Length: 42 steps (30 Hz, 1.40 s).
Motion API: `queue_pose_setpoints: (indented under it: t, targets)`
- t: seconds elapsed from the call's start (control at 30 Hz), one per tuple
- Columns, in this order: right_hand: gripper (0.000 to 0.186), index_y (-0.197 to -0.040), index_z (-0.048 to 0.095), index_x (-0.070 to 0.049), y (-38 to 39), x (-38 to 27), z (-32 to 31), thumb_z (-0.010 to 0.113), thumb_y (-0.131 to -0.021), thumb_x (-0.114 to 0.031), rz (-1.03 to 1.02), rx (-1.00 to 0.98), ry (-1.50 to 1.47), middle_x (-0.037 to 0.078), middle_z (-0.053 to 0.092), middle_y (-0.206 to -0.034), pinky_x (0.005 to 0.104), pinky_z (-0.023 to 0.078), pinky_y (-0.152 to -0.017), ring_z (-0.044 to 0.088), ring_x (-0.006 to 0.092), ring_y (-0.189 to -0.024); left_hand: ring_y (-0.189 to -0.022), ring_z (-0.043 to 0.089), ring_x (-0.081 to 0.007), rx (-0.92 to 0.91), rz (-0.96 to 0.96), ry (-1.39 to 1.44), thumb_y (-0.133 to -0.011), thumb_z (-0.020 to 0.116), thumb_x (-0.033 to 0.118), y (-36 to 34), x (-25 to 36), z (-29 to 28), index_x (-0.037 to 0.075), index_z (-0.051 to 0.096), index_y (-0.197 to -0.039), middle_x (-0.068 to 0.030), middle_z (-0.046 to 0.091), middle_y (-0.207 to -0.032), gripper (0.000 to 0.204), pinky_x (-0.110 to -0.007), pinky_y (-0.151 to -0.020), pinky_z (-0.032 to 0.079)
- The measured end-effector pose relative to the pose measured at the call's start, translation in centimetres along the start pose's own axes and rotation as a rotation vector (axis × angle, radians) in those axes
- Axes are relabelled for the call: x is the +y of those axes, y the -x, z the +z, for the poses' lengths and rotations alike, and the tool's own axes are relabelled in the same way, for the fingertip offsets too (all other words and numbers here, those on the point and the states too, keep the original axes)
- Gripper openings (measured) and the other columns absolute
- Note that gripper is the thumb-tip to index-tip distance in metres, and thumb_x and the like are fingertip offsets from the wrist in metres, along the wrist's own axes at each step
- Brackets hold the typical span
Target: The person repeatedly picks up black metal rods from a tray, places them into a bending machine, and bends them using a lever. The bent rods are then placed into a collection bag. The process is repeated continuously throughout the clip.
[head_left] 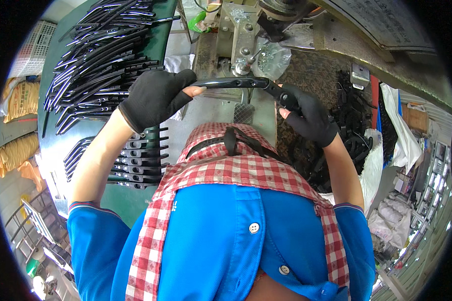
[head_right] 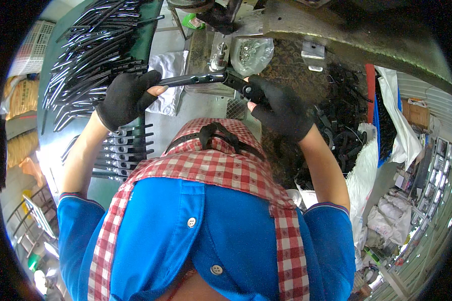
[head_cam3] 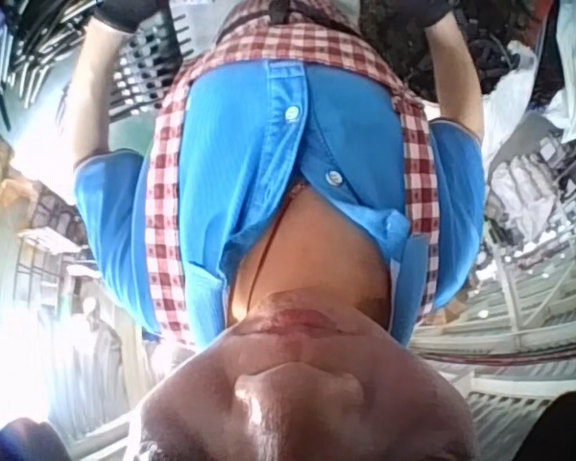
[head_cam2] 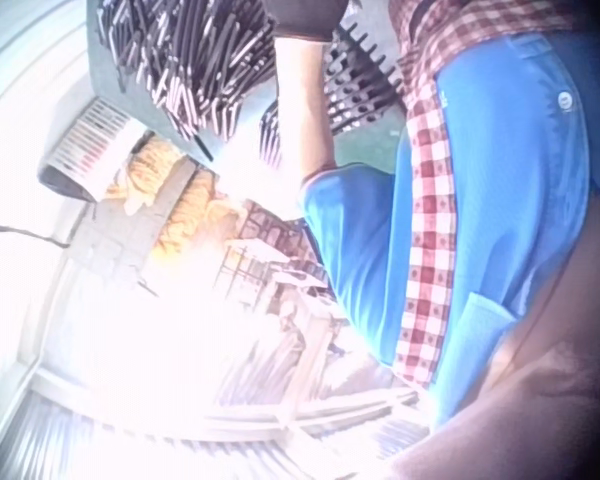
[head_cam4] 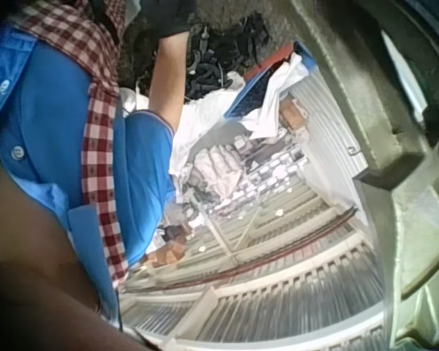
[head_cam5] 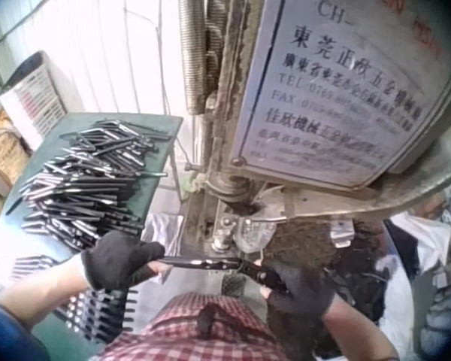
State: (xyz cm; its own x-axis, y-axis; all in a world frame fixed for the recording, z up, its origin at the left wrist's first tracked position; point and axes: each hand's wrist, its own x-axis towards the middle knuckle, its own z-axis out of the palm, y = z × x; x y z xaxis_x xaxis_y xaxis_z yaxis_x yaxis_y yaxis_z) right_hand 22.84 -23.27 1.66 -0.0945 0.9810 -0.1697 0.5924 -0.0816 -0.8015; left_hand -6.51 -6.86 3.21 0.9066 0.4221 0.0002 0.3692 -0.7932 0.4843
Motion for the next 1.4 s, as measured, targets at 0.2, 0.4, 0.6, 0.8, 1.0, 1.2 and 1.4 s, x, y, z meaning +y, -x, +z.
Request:
queue_pose_setpoints:
  t: [0.2, 0.4, 0.6, 0.8, 1.0, 1.2, 1.4]
  targets:
    - [0.039, -0.102, 0.065, -0.01, -1.4, -2.5, -0.8, 0.074, -0.074, -0.036, -0.025, 0.019, 0.606, 0.01, 0.062, -0.065, 0.0371, 0.048, -0.057, 0.062, 0.0308, -0.058, -0.055, 0.057, -0.0369, -0.067, 0.068, -0.189, -0.091, 0.049, 0.044, -0.2, -0.9, -0.5, 0.007, 0.056, -0.086, -0.0151, 0.054, -0.055, 0.037, -0.046, -0.051, 0.043]
    - [0.039, -0.103, 0.067, -0.014, -2.7, -2.1, -1.4, 0.071, -0.076, -0.041, -0.018, -0.159, 0.478, 0.01, 0.062, -0.065, 0.0367, 0.048, -0.057, 0.063, 0.0284, -0.06, -0.057, 0.057, -0.0371, -0.127, 0.086, -0.173, -0.091, 0.051, 0.037, -1.0, -0.6, -0.9, 0.005, 0.056, -0.086, -0.0162, 0.052, -0.056, 0.034, -0.044, -0.052, 0.043]
    - [0.038, -0.096, 0.065, -0.012, -3.1, -5.0, -1.8, 0.07, -0.076, -0.044, -0.124, -0.006, 0.791, 0.012, 0.062, -0.067, 0.0373, 0.048, -0.057, 0.063, 0.0302, -0.063, -0.057, 0.058, -0.0369, -0.204, -0.007, 0.158, -0.093, 0.046, 0.042, -1.0, -0.4, 0.2, 0.006, 0.056, -0.083, -0.0154, 0.054, -0.054, 0.04, -0.045, -0.054, 0.043]
    - [0.041, -0.093, 0.063, -0.01, -4.3, -4.7, -2.9, 0.068, -0.076, -0.048, -0.12, 0.091, 0.891, 0.013, 0.062, -0.069, 0.0387, 0.047, -0.058, 0.063, 0.0306, -0.067, -0.06, 0.058, -0.0388, -0.018, 0.089, -0.035, -0.094, 0.044, 0.044, -2.9, -1.1, -0.3, 0.006, 0.056, -0.084, -0.0171, 0.055, -0.058, 0.042, -0.047, -0.055, 0.043]
    - [0.049, -0.095, 0.062, -0.007, -6.1, -4.2, -3.9, 0.06, -0.082, -0.054, 0.134, 0.046, 0.665, 0.014, 0.062, -0.079, 0.0377, 0.048, -0.07, 0.062, 0.0318, -0.075, -0.06, 0.059, -0.0367, 0.013, 0.137, -0.139, -0.093, 0.044, 0.047, -6.2, -2.7, -2.0, 0.006, 0.059, -0.088, -0.0177, 0.055, -0.059, 0.044, -0.045, -0.055, 0.045]
    - [0.054, -0.102, 0.059, -0.007, -6.6, -3.4, -3.9, 0.057, -0.083, -0.057, 0.124, -0.016, 0.593, 0.012, 0.062, -0.086, 0.0365, 0.047, -0.072, 0.062, 0.0273, -0.079, -0.063, 0.061, -0.037, 0.066, 0.17, -0.235, -0.093, 0.045, 0.047, -7.2, -3.6, -2.0, 0.007, 0.062, -0.091, -0.0174, 0.058, -0.062, 0.044, -0.045, -0.058, 0.047]
    - [0.052, -0.096, 0.061, -0.008, -8.7, 0.0, -3.0, 0.061, -0.078, -0.056, 0.222, -0.132, 0.707, 0.014, 0.062, -0.084, 0.038, 0.047, -0.073, 0.061, 0.0282, -0.079, -0.068, 0.062, -0.038, -0.1, 0.069, -0.254, -0.093, 0.043, 0.048, -7.7, -4.1, 0.2, 0.008, 0.065, -0.089, -0.0192, 0.061, -0.068, 0.045, -0.047, -0.065, 0.048]
